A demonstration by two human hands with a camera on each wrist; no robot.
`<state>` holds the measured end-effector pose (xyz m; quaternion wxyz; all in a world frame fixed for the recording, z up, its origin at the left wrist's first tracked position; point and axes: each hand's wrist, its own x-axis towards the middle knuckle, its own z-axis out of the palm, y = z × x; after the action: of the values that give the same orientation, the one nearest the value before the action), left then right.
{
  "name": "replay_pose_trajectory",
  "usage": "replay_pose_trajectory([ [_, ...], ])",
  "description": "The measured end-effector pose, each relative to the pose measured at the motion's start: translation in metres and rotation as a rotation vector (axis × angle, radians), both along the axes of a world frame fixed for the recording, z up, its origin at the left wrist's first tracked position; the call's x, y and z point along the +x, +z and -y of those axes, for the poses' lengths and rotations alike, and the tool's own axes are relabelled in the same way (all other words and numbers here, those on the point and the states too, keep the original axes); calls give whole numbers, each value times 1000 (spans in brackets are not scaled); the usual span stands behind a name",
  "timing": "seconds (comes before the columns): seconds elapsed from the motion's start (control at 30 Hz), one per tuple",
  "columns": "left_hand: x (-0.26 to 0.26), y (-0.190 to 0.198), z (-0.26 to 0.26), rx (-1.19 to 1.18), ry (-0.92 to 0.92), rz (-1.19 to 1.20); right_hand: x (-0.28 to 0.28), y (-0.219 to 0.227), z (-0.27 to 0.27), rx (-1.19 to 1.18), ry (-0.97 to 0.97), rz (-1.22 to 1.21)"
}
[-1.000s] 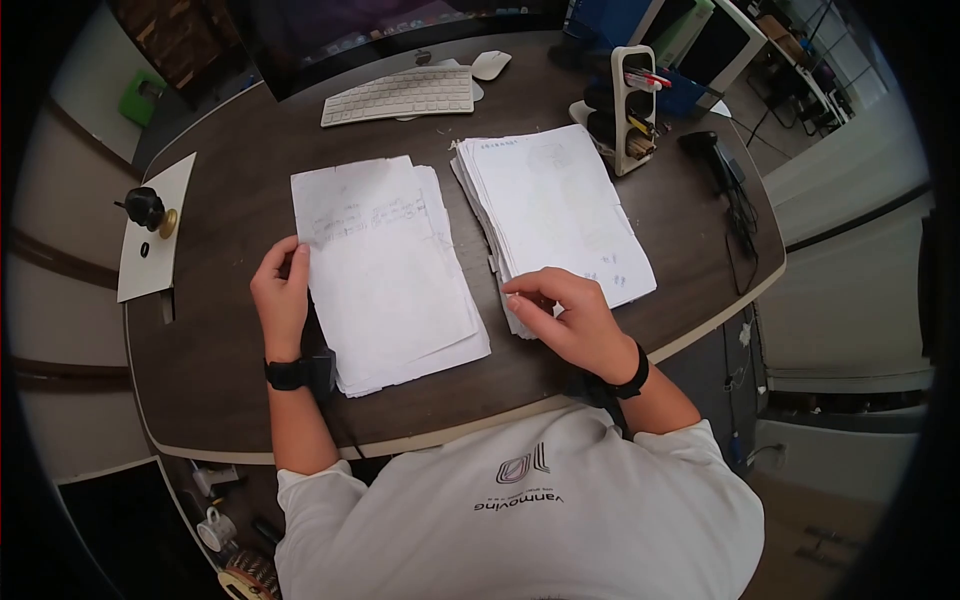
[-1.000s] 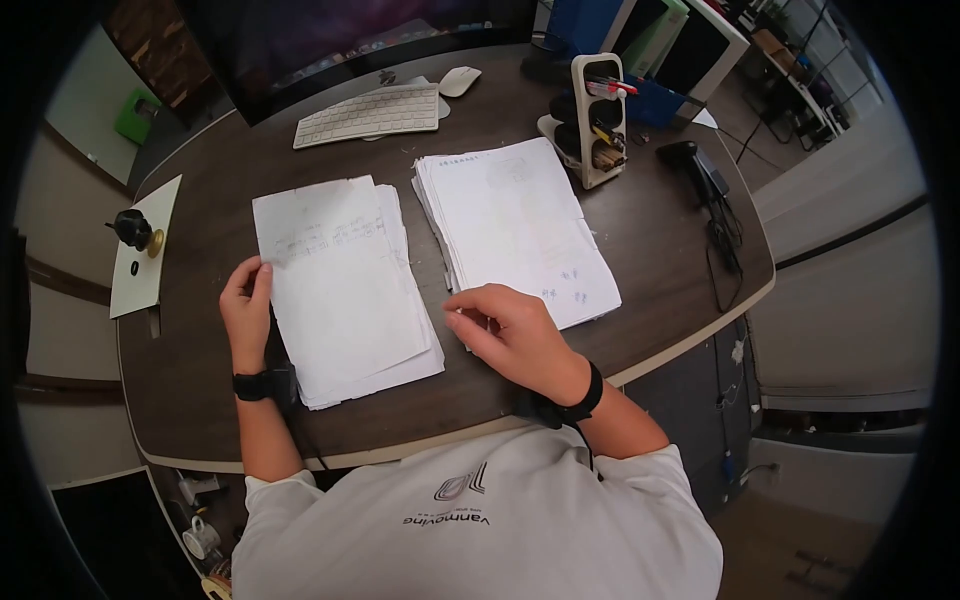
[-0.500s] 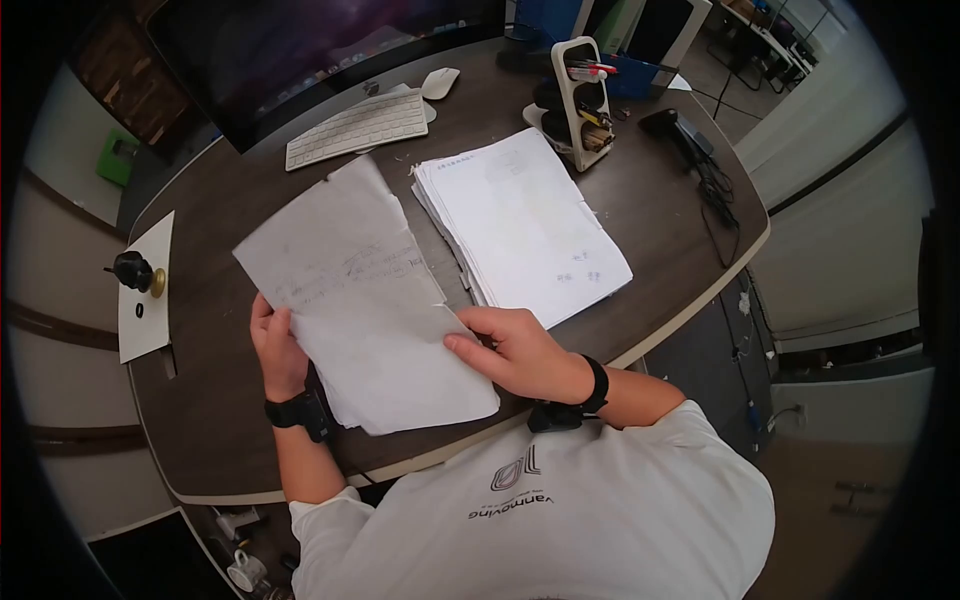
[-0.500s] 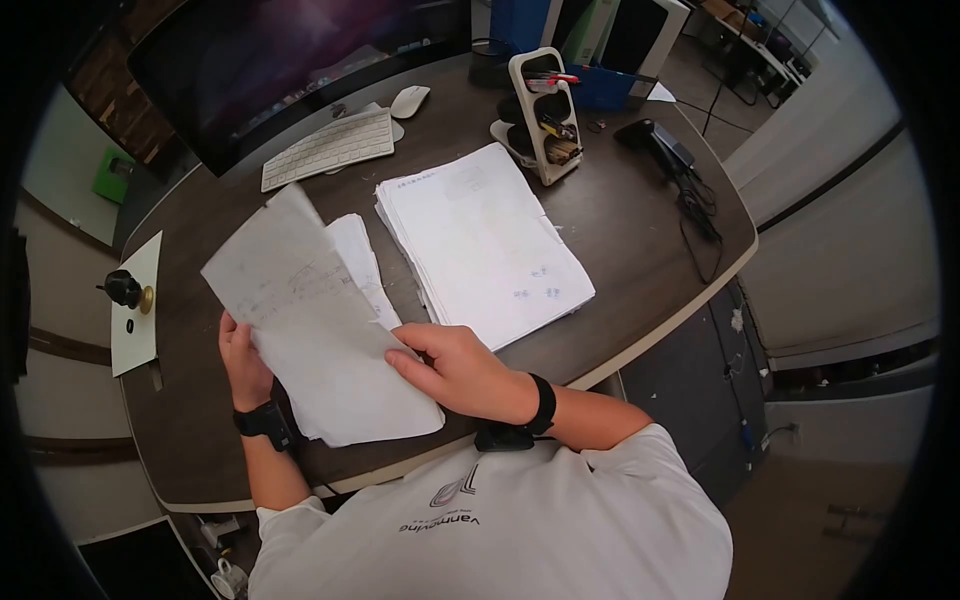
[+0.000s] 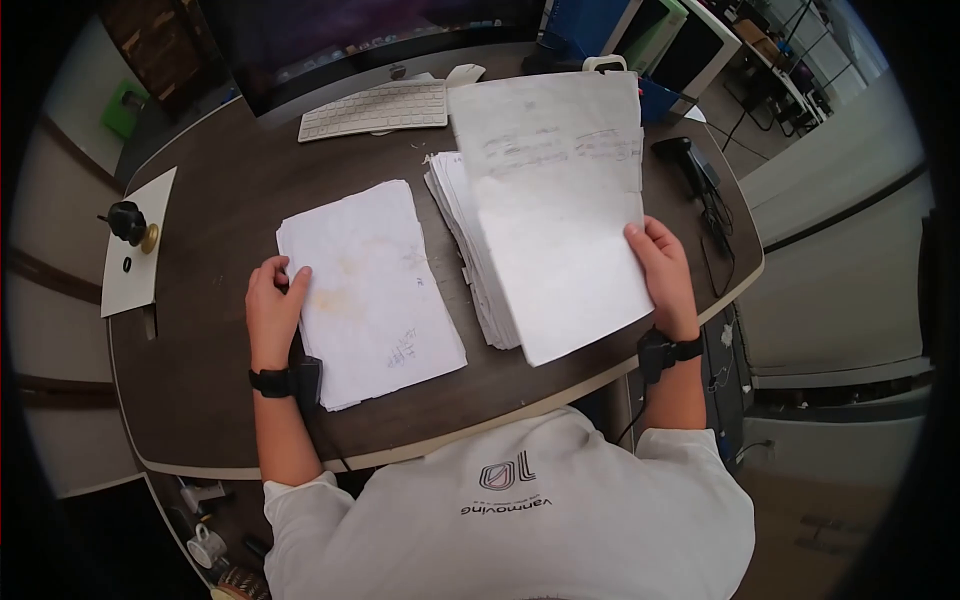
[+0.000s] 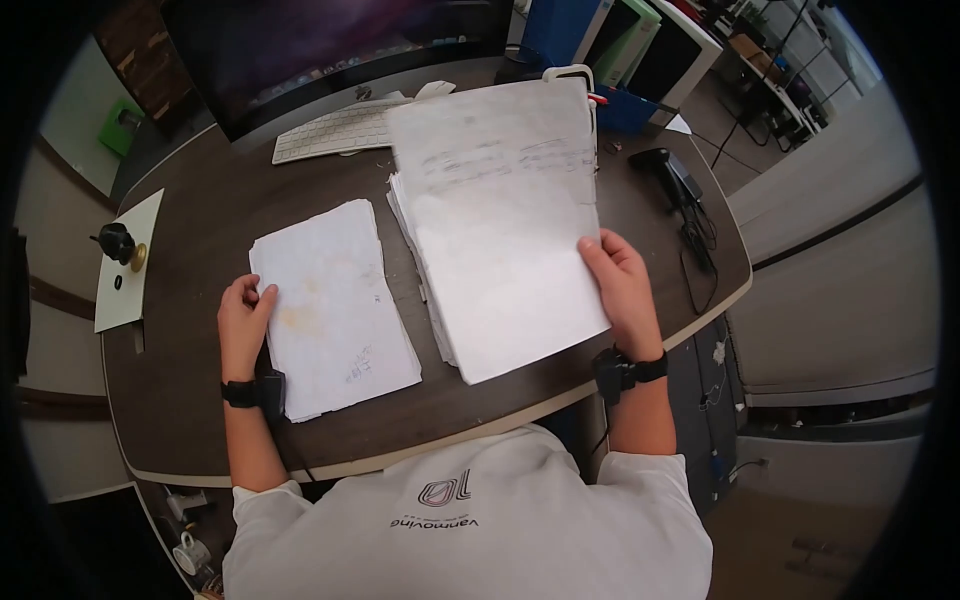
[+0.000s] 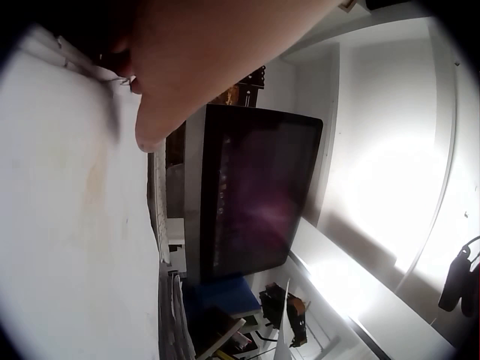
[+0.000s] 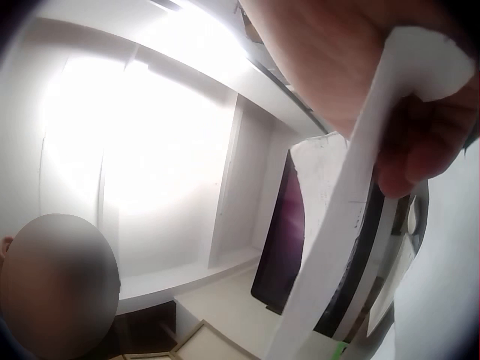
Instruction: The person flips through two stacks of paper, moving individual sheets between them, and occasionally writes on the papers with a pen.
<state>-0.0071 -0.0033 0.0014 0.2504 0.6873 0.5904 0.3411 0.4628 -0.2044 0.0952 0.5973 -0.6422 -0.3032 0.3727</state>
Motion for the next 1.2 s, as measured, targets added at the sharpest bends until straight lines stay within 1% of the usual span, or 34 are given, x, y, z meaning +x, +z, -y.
replay_pose_trajectory([
  [0.07,14,14,10,30,26,-217,16,0,-6,-22,-6,27],
  [0.13,15,10,11,1,23,-220,30,-5,-14,-43,-21,55],
  [0.2,14,4,11,47,-10,-276,41,-17,-22,-78,83,127],
  [0.27,14,7,12,17,-6,-283,40,-26,-31,-90,83,156],
  [0.3,14,9,12,-13,-2,-289,41,-31,-35,-116,106,218],
  [0.33,14,9,11,-9,-3,-288,41,-35,-37,-143,128,281],
  [0.4,14,5,11,2,-7,-263,38,-40,-38,-138,132,300],
  [0.47,15,7,12,0,-5,-247,36,-44,-38,-166,117,375],
  [0.8,5,-11,1,65,-43,-126,24,-44,-25,-139,102,436],
  [0.93,3,-11,0,93,-58,-93,14,-41,-25,-168,59,531],
  [1.0,2,-9,-2,96,-58,-22,7,-39,-24,-157,32,565],
  [1.03,2,-10,-4,98,-58,-22,2,-38,-21,-147,5,732],
  [1.07,1,-12,-7,41,-44,89,-2,-36,-18,-138,-19,898],
  [1.1,0,-14,-7,-17,-24,198,-7,-33,-16,-138,-10,896],
  [1.13,1,-10,-5,-19,-16,193,-12,-27,-14,-57,-67,1203],
  [1.17,4,-3,-2,-43,-64,348,-19,-21,-11,33,-131,1505],
  [1.2,5,2,-2,-65,-116,504,-30,-13,-8,36,-131,1499],
])
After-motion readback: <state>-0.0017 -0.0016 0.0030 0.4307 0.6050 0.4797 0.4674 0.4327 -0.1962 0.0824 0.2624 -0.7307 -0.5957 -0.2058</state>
